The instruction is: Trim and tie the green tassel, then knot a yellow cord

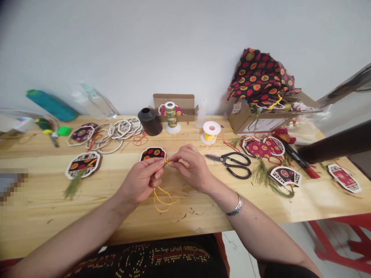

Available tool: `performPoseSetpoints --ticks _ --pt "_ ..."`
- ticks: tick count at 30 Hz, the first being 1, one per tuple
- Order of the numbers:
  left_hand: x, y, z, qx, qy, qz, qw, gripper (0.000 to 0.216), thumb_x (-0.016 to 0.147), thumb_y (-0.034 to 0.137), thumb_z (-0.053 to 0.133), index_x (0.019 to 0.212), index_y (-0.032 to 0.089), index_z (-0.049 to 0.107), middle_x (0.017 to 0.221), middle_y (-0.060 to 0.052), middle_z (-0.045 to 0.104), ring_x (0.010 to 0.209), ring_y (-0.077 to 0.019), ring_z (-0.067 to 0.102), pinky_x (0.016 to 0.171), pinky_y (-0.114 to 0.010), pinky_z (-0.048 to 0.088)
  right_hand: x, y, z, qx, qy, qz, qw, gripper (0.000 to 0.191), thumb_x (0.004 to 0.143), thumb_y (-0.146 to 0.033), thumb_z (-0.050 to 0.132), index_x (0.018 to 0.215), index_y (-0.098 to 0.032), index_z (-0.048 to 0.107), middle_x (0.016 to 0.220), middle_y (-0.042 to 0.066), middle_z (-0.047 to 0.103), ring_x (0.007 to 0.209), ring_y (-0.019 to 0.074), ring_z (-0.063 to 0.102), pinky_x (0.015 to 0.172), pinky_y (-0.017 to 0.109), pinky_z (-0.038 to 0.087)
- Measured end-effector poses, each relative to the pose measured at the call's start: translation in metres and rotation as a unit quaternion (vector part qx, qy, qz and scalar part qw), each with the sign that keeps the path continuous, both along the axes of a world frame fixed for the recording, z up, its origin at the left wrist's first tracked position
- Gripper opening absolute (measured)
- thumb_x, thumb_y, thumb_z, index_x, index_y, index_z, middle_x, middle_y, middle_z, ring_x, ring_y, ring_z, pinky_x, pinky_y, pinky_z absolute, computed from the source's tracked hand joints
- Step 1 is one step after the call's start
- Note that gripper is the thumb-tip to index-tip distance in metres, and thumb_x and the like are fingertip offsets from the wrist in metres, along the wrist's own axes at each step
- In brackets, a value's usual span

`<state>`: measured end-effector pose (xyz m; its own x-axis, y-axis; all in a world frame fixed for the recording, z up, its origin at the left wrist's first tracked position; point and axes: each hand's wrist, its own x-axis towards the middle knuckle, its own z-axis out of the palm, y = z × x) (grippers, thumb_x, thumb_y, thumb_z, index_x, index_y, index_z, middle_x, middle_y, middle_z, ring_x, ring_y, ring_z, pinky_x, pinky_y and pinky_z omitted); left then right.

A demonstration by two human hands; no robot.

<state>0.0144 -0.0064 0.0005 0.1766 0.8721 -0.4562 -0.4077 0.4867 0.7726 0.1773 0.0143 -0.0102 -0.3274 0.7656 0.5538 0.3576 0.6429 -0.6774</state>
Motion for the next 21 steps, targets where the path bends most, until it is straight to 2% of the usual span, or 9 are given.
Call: performPoseSetpoints --ticks 8,21 --pt "0.0016 -0.0024 -0.0007 0.005 0.004 -0.008 1.0 0.02 0.064 0.027 0.075 0.072 0.012 0.064 0.043 0.006 0.047 0.038 -0.0015 0.031 0.034 -0.012 0.019 -0.0011 0.0012 -0.0017 0.036 0.03 0.014 0.999 0.01 0.082 -0.013 0.061 0.08 -0.021 0.066 0.073 0.003 0.064 0.076 0.0159 0.055 0.072 0.034 0.048" --pt "0.0043 -0.005 -0.0031 0.074 0.102 -0.009 0.992 0.015 0.073 0.028 0.067 0.075 0.014 0.067 0.044 0.005 0.05 0.036 -0.0023 0.034 0.034 -0.014 0.022 -0.0015 -0.0007 0.003 0.078 -0.009 0.025 0.997 0.014 0.083 -0.012 0.059 0.081 -0.023 0.068 0.077 0.004 0.065 0.084 0.0185 0.053 0.075 0.037 0.049"
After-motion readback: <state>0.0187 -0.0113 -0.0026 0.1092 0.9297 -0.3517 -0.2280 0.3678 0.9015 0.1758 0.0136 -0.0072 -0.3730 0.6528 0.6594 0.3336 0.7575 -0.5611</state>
